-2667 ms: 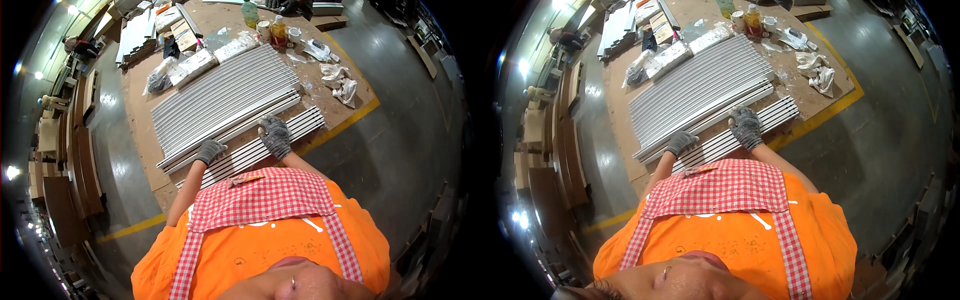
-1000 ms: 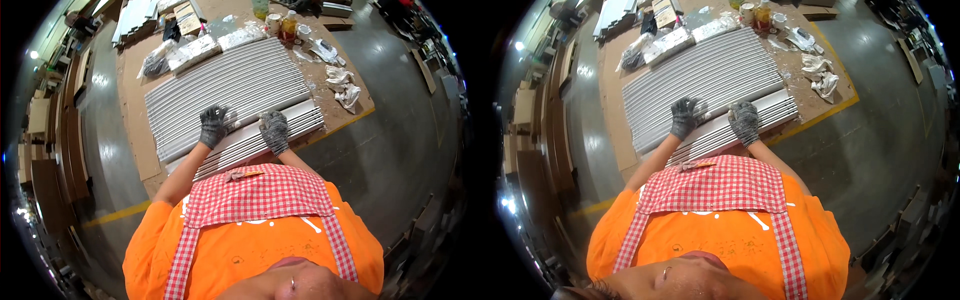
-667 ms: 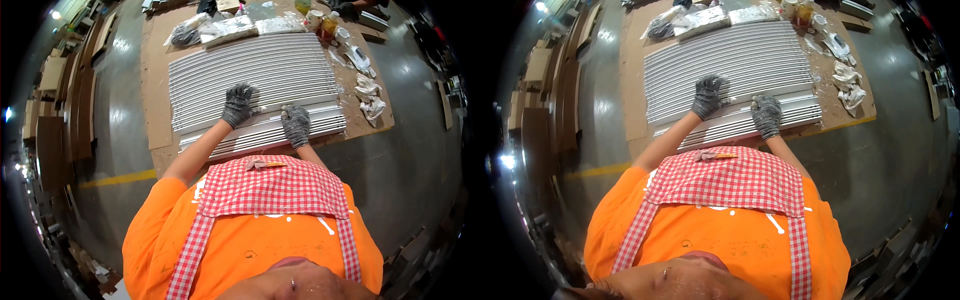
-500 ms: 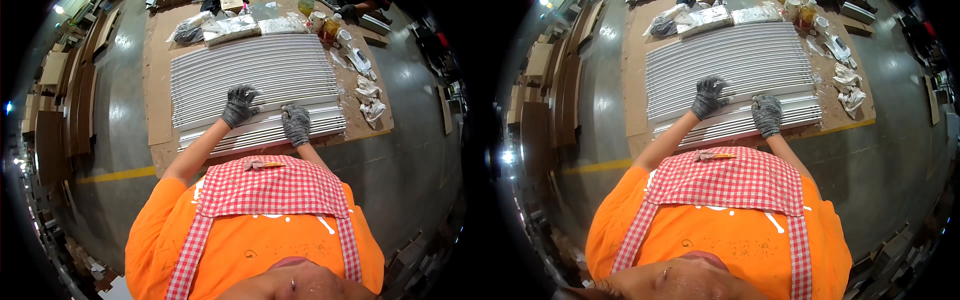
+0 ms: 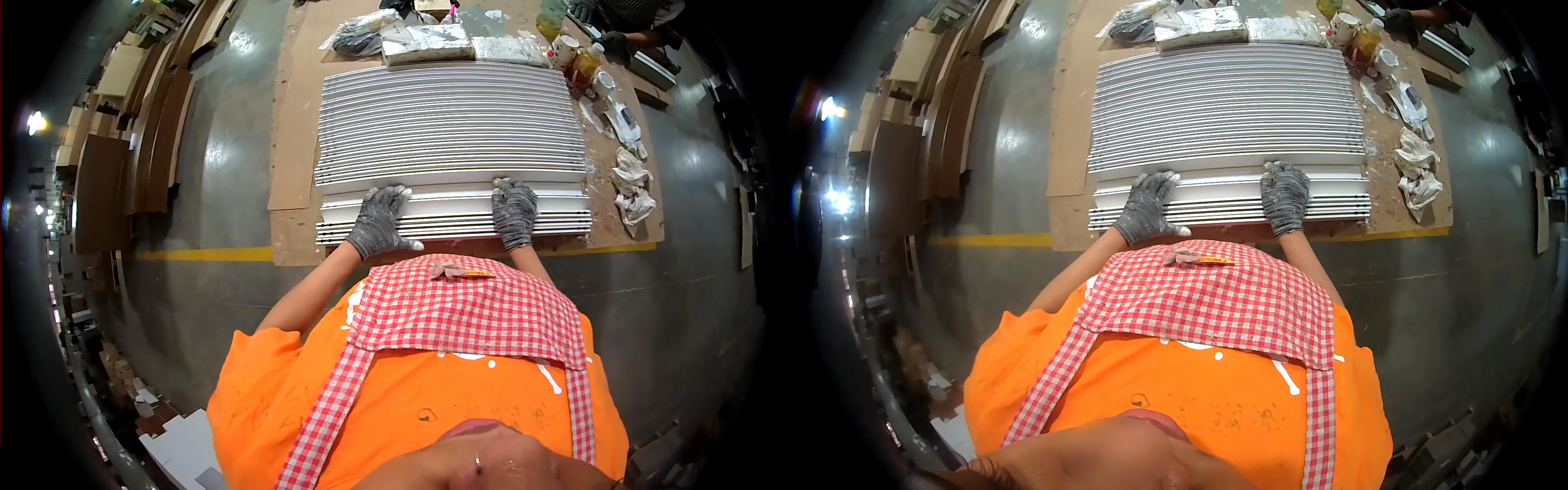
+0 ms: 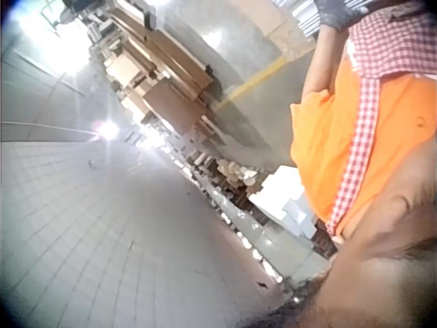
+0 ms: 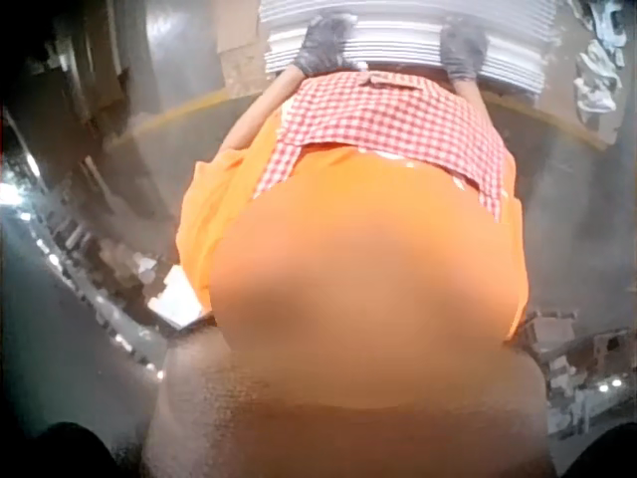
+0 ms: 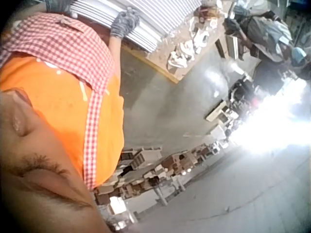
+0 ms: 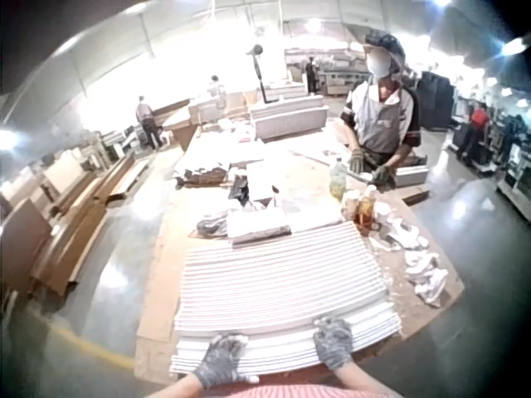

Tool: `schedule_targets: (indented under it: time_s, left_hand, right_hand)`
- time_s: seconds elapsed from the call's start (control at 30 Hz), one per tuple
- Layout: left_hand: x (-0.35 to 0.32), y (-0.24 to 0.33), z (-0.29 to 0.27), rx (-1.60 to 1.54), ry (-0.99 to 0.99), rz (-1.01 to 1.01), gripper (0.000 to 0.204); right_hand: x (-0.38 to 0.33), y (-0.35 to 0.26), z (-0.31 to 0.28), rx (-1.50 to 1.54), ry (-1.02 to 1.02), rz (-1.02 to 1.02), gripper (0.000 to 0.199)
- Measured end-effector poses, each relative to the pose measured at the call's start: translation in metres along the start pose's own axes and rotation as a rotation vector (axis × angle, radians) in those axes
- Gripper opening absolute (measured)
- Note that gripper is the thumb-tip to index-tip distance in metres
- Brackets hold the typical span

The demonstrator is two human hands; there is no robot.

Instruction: The person stacks long, thin metal rods on a cardboard sheet in a workshop. They pick up the rods one by one or in small groups and arrange them into a neat pile, occasionally adjusting the alignment of the stack.

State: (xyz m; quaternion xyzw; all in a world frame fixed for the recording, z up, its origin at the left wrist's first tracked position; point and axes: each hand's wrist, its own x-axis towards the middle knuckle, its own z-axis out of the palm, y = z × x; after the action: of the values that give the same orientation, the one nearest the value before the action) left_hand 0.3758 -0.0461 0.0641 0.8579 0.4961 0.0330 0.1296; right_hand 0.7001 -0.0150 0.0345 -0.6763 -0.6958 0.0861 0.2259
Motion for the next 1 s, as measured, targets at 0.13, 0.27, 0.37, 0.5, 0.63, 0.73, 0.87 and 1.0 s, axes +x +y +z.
schedule_targets:
  time_s: [0.13, 0.27, 0.37, 0.5, 0.63, 0.73, 0.87, 1.0]
  left_hand:
    - [-0.001, 0.004, 0.002, 0.011, -0.033, -0.018, 0.123]
    - [0.004, 0.003, 0.006, 0.030, -0.040, 0.004, 0.122]
    - [0.012, 0.001, 0.005, -0.011, -0.018, 0.065, 0.122]
    - [0.020, -0.028, 0.048, -0.042, 0.033, 0.116, 0.116]
    - [0.022, -0.050, 0.084, 0.159, -0.122, -0.018, 0.110]
    - [0.029, -0.058, 0.091, 0.192, -0.172, -0.047, 0.099]
    - [0.027, -0.064, 0.106, 0.350, 0.000, 0.017, 0.089]
    - [0.024, -0.086, 0.139, 0.283, 0.070, -0.056, 0.068]
  right_hand:
    - [0.000, 0.000, -0.001, 0.051, 0.031, -0.022, 0.022]
    - [-0.004, -0.002, -0.002, 0.002, 0.114, -0.086, 0.025]
    - [-0.008, 0.013, 0.012, -0.039, 0.047, -0.082, 0.025]
    - [0.002, 0.008, 0.008, -0.045, 0.009, -0.109, 0.025]
    - [0.001, -0.004, -0.016, -0.043, -0.207, 0.019, 0.025]
    - [-0.001, -0.005, -0.025, -0.042, -0.231, 0.024, 0.026]
    - [0.005, -0.004, -0.023, -0.076, -0.309, 0.027, 0.027]
    - [0.009, -0.016, -0.026, -0.151, -0.327, 0.026, 0.028]
